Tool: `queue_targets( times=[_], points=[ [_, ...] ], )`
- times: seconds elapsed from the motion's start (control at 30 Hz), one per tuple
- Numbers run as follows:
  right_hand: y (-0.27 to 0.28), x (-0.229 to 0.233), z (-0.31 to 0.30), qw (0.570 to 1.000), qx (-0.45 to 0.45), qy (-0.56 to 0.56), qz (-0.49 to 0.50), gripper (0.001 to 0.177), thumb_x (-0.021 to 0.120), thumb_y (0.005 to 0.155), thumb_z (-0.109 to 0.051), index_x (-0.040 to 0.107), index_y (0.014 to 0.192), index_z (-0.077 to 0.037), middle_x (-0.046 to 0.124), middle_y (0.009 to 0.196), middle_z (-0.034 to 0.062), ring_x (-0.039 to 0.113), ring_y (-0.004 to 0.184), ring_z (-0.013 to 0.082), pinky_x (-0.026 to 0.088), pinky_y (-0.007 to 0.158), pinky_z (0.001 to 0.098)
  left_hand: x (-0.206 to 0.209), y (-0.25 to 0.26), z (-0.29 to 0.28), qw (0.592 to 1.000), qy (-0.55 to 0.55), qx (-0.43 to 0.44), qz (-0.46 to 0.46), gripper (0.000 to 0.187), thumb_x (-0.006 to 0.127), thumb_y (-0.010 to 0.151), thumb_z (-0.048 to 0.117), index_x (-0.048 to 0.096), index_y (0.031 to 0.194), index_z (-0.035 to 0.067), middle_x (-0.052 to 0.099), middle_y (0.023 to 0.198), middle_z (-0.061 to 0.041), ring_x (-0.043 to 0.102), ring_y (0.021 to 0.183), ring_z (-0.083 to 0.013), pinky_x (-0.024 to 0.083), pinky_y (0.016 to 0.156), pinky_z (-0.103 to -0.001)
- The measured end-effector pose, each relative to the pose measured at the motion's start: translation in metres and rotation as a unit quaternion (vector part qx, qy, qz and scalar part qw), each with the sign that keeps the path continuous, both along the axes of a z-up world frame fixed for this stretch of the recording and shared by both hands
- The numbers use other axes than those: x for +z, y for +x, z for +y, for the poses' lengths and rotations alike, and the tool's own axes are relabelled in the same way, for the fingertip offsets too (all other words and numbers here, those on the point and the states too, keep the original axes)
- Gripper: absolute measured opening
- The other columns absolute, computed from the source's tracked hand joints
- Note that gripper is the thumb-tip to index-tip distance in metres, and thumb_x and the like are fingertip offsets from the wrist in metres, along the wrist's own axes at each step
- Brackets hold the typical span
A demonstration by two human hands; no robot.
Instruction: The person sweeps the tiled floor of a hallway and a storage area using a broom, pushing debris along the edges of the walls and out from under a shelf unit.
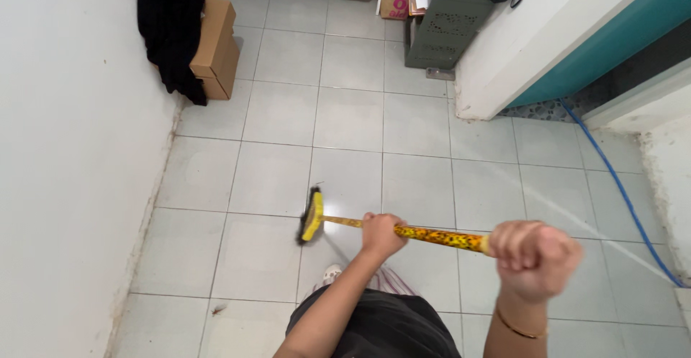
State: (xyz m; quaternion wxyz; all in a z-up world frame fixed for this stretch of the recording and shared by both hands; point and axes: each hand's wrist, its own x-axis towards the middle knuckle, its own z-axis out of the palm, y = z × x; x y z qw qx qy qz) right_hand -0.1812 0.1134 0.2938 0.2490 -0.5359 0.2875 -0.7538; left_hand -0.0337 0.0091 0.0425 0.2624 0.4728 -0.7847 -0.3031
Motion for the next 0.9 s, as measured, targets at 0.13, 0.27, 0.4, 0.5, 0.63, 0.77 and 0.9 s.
queue_targets(
  times=[0.13, 0.27, 0.4, 0.5, 0.63, 0.77, 0.9],
  points=[
    [-0.004, 0.043, 0.010, 0.999, 0.002, 0.024, 0.035, 0.043, 0.043, 0.107, -0.012, 0.041, 0.064, -0.011, 0.045, 0.048, 0.0045, 0.040, 0.038, 0.0105, 0.039, 0.038, 0.0262, 0.031, -0.044, 0.014, 0.998, -0.018, -0.052, 0.038, 0.023, 0.072, 0.089, 0.029, 0.075, 0.071, 0.015, 0.073, 0.076, -0.006, 0.069, 0.078, -0.0279, 0.043, 0.087, -0.045],
    [0.016, 0.037, -0.006, 0.992, -0.022, 0.058, 0.114, 0.028, 0.054, 0.104, -0.003, 0.052, 0.076, -0.007, 0.050, 0.057, 0.0024, 0.045, 0.045, 0.0098, 0.040, 0.043, 0.0244, 0.034, -0.078, 0.006, 0.991, -0.005, -0.098, 0.089, 0.021, 0.075, 0.083, 0.030, 0.074, 0.071, 0.012, 0.071, 0.070, -0.007, 0.067, 0.074, -0.0290, 0.044, 0.090, -0.043],
    [0.046, -0.005, -0.046, 0.935, -0.125, 0.020, 0.332, 0.028, 0.070, 0.089, -0.006, 0.053, 0.067, -0.004, 0.053, 0.057, 0.0056, 0.049, 0.049, 0.0136, 0.038, 0.046, 0.0289, 0.013, -0.090, -0.009, 0.989, 0.047, -0.127, 0.066, 0.028, 0.080, 0.077, 0.036, 0.073, 0.072, 0.009, 0.072, 0.076, -0.010, 0.067, 0.077, -0.0299, 0.048, 0.082, -0.042],
    [0.049, -0.032, -0.053, 0.933, -0.080, 0.063, 0.345, 0.043, 0.074, 0.086, -0.005, 0.043, 0.056, -0.004, 0.041, 0.048, 0.0068, 0.039, 0.041, 0.0178, 0.030, 0.045, 0.0335, -0.002, -0.087, -0.013, 0.940, 0.131, -0.186, 0.256, 0.023, 0.079, 0.077, 0.033, 0.073, 0.076, 0.010, 0.073, 0.080, -0.009, 0.068, 0.080, -0.0302, 0.050, 0.081, -0.043],
    [0.021, -0.037, -0.059, 0.961, -0.079, 0.044, 0.260, 0.045, 0.066, 0.091, -0.003, 0.039, 0.056, -0.008, 0.042, 0.048, 0.0016, 0.041, 0.040, 0.0133, 0.033, 0.042, 0.0305, -0.019, -0.080, -0.034, 0.972, 0.147, -0.141, 0.121, 0.019, 0.078, 0.077, 0.030, 0.074, 0.082, 0.012, 0.073, 0.086, -0.008, 0.068, 0.085, -0.0307, 0.052, 0.079, -0.044],
    [0.000, -0.028, -0.064, 0.992, -0.036, 0.055, 0.104, 0.041, 0.053, 0.098, -0.001, 0.041, 0.059, -0.007, 0.046, 0.052, 0.0025, 0.044, 0.042, 0.0122, 0.039, 0.041, 0.0287, -0.042, -0.075, -0.049, 0.996, 0.037, -0.078, 0.027, 0.016, 0.076, 0.079, 0.029, 0.075, 0.080, 0.012, 0.074, 0.086, -0.009, 0.069, 0.087, -0.0305, 0.054, 0.081, -0.044],
    [-0.012, -0.035, -0.081, 0.998, 0.016, 0.043, 0.035, 0.041, 0.051, 0.097, -0.001, 0.033, 0.061, -0.006, 0.044, 0.051, 0.0054, 0.039, 0.042, 0.0119, 0.038, 0.040, 0.0276, -0.061, -0.065, -0.064, 1.000, 0.007, -0.012, -0.028, 0.020, 0.074, 0.084, 0.033, 0.075, 0.076, 0.014, 0.074, 0.082, -0.009, 0.069, 0.087, -0.0295, 0.047, 0.094, -0.044]
  ],
)
